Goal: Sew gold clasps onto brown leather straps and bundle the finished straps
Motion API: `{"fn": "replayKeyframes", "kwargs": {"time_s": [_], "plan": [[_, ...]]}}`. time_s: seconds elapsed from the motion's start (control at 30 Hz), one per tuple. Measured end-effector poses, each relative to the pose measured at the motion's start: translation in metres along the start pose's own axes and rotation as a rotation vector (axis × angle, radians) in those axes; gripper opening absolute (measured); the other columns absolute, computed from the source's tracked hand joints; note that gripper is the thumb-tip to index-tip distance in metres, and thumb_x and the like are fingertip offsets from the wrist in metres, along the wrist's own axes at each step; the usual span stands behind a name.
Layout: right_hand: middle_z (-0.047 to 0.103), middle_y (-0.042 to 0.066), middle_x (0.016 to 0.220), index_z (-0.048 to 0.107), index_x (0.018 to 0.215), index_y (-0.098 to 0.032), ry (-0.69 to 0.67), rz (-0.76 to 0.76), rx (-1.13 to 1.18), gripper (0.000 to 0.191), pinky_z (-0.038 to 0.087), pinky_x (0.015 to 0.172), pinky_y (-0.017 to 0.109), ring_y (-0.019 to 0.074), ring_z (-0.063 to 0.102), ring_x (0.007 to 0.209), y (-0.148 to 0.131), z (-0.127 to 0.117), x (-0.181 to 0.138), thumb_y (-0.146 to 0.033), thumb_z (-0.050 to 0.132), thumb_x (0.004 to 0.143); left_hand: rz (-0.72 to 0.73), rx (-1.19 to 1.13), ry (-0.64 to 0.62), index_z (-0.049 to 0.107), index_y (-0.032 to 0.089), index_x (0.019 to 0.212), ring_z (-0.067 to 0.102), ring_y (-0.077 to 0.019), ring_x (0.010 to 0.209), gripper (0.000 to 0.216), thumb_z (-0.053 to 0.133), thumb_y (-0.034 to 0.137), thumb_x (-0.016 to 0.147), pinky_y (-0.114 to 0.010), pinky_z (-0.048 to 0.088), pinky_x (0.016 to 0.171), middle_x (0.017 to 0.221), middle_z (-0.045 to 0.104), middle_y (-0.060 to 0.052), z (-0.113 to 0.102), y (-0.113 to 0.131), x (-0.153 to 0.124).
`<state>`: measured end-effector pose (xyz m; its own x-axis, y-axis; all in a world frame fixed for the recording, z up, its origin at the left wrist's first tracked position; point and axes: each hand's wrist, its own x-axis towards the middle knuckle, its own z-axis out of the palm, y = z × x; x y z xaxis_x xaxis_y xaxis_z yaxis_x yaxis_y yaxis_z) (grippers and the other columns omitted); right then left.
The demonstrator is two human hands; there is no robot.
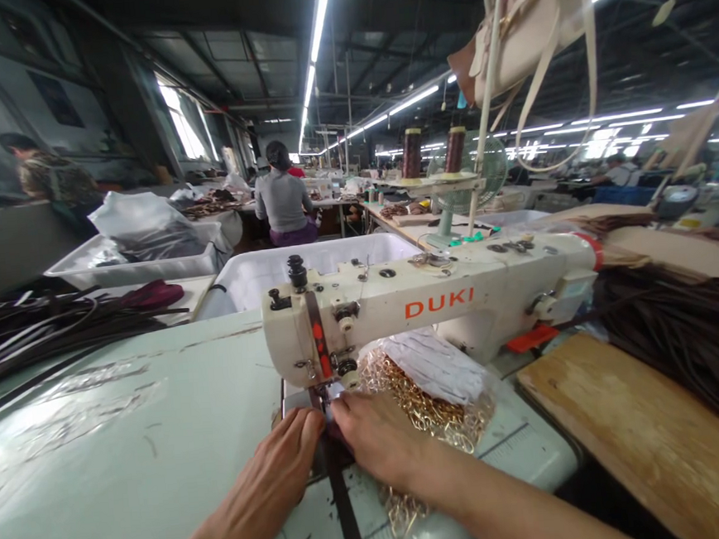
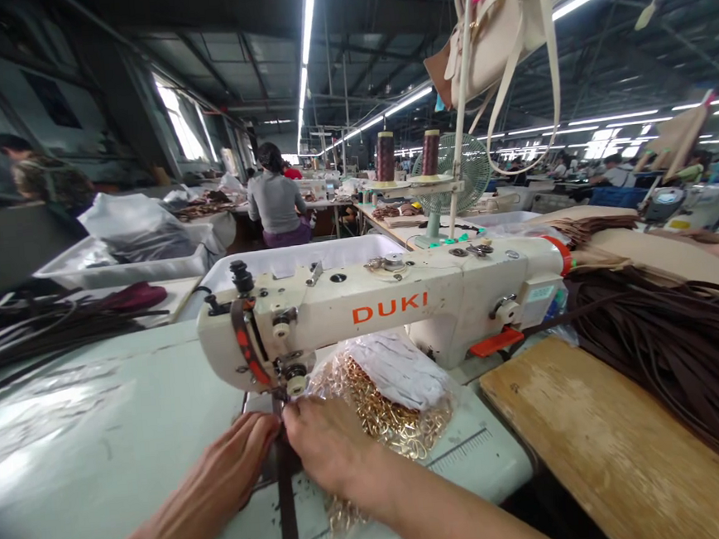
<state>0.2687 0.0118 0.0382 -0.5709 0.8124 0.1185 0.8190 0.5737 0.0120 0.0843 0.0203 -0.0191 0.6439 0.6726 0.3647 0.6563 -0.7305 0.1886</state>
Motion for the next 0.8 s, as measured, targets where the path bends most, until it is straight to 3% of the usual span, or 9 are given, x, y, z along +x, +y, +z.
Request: {"fn": "replayKeyframes", "kwargs": {"time_s": [0.03,0.1,0.17,0.23,0.33,0.57,0.8], "plan": [[0.066,0.008,0.096,0.056,0.103,-0.014,0.002,0.024,0.023,0.017,0.053,0.068,0.037,0.0263,0.064,0.085,0.002,-0.001,-0.003,-0.024,0.049,0.091,-0.002,-0.039,-0.01,0.051,0.015,0.099,0.057,-0.0197,0.085,0.024,0.027,0.015,0.097,-0.036,0.054,0.075,0.091,0.056,-0.007,-0.003,0.0,-0.001],[0.065,0.008,0.101,0.056,0.107,-0.016,0.003,0.075,0.083,0.039,0.053,0.073,0.04,0.0283,0.063,0.09,0.007,-0.004,-0.012,-0.046,0.063,0.083,0.026,-0.012,0.032,0.052,0.017,0.108,0.061,-0.0208,0.093,0.023,0.035,0.029,0.098,-0.037,0.057,0.081,0.1,0.061,-0.007,-0.009,0.001,-0.007],[0.064,0.005,0.105,0.057,0.111,-0.02,0.004,0.063,0.143,0.051,0.052,0.078,0.039,0.0265,0.061,0.094,0.009,-0.006,-0.02,-0.051,0.072,0.073,0.075,0.118,0.134,0.048,0.02,0.123,0.061,-0.0245,0.105,0.04,0.048,0.045,0.092,-0.04,0.056,0.088,0.115,0.062,-0.009,-0.012,0.004,-0.016],[0.064,0.0,0.106,0.059,0.109,-0.025,0.004,-0.008,0.194,0.04,0.051,0.081,0.033,0.0214,0.059,0.097,0.01,-0.005,-0.026,-0.042,0.073,0.076,0.085,0.225,0.208,0.044,0.02,0.131,0.06,-0.0266,0.111,0.058,0.053,0.055,0.086,-0.039,0.057,0.087,0.125,0.059,-0.012,-0.011,0.008,-0.026],[0.064,-0.005,0.109,0.062,0.107,-0.028,-0.002,-0.088,0.234,0.024,0.048,0.086,0.027,0.0165,0.056,0.102,0.009,-0.003,-0.027,-0.027,0.066,0.083,0.048,0.253,0.182,0.047,0.02,0.132,0.06,-0.0262,0.112,0.058,0.052,0.056,0.086,-0.035,0.056,0.085,0.13,0.057,-0.013,-0.008,0.01,-0.033],[0.065,-0.006,0.113,0.063,0.109,-0.027,-0.008,-0.131,0.234,0.024,0.041,0.096,0.028,0.0166,0.051,0.107,0.018,0.001,-0.015,-0.026,0.061,0.086,-0.019,0.134,0.015,0.042,0.025,0.138,0.053,-0.0264,0.121,0.06,0.05,0.054,0.086,-0.038,0.05,0.094,0.14,0.047,-0.012,-0.01,0.0,-0.025],[0.066,-0.007,0.112,0.063,0.112,-0.029,0.033,-0.087,0.338,0.034,0.04,0.097,0.026,0.0154,0.05,0.108,0.021,0.007,-0.018,-0.015,0.063,0.082,0.102,0.257,0.173,0.051,0.014,0.129,0.06,-0.0277,0.11,0.06,0.058,0.049,0.081,-0.032,0.055,0.084,0.129,0.056,-0.018,-0.017,0.004,-0.022]]}}
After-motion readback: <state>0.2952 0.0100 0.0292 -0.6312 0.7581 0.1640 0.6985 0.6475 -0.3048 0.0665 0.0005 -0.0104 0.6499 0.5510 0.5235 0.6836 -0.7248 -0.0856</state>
